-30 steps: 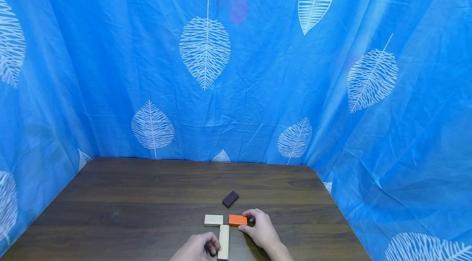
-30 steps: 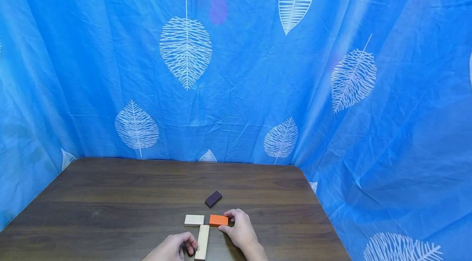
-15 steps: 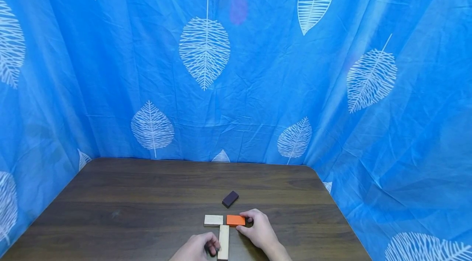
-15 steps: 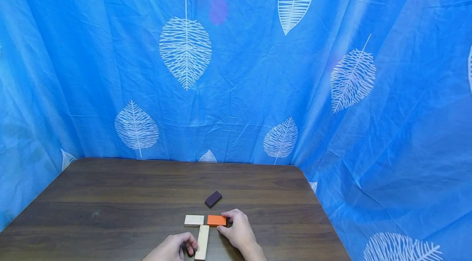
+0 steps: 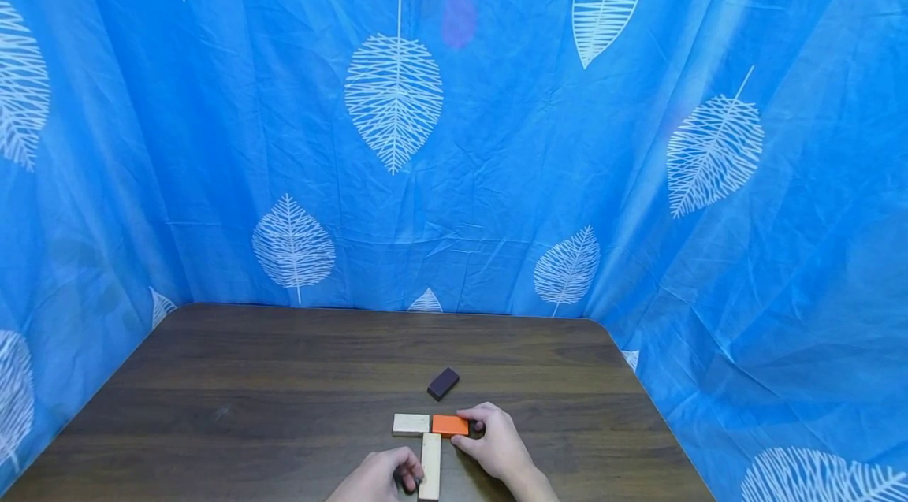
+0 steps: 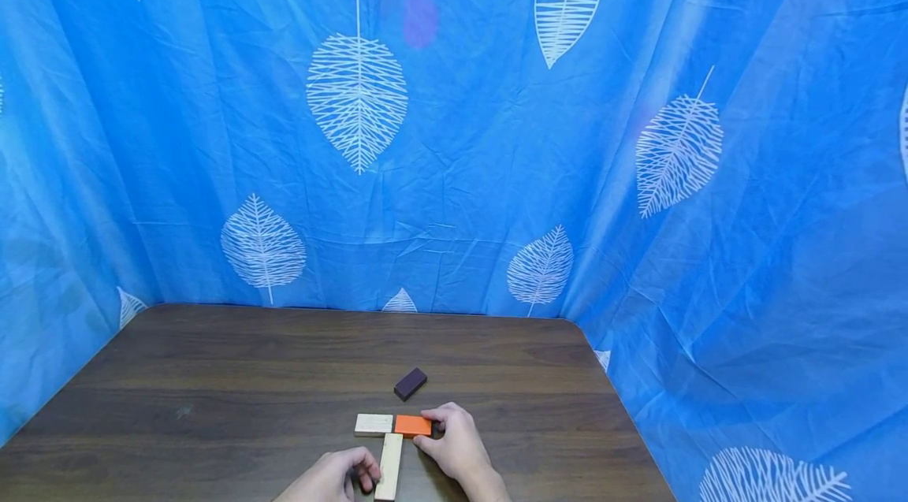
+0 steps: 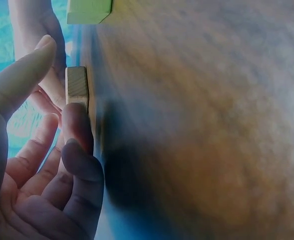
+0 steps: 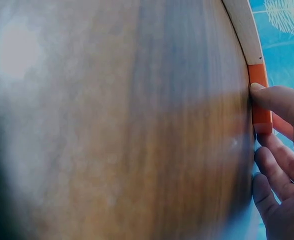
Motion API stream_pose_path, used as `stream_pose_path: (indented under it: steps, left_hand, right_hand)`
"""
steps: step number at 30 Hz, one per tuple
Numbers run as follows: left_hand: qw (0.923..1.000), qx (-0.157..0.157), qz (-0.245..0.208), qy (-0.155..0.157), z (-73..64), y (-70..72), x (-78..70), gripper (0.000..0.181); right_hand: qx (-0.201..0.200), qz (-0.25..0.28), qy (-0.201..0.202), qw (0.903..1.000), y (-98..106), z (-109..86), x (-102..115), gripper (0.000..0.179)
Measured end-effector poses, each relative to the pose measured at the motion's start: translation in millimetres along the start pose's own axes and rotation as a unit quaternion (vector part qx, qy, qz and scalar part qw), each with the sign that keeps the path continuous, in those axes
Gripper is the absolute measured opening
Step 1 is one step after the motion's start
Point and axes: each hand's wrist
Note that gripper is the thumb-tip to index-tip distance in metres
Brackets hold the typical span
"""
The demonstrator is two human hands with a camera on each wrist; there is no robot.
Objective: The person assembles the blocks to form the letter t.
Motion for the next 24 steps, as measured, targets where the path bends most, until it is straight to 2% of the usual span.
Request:
stream_pose_path:
  steps: [11, 18, 24]
  left_hand:
    - [0.9999, 0.001, -0.006, 0.011, 1.2, -0.6, 0.5, 0.041]
    - [1.0, -0.004, 0.0, -0.005, 0.8, -2.2, 1.1, 0.042]
    - [1.0, 0.0, 0.005, -0.008, 1.1, -1.9, 1.3, 0.043]
  right_hand:
    - [0.002, -0.002, 0.002, 1.0, -0.1, -0.3, 1.1, 0.037]
    - [0.024, -0.005, -0.018, 0.9995, 0.9, 0.5, 2.9, 0.038]
    - [0.013, 0.002, 0.0, 0.9999, -0.9, -0.6, 3.0, 0.037]
Point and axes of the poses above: each hand's wrist, its own z-axis towards the middle knuckle, its own y-axis out of the back of the hand, x = y × z, and after that the axes turned 3 degrees about -x, right-handed
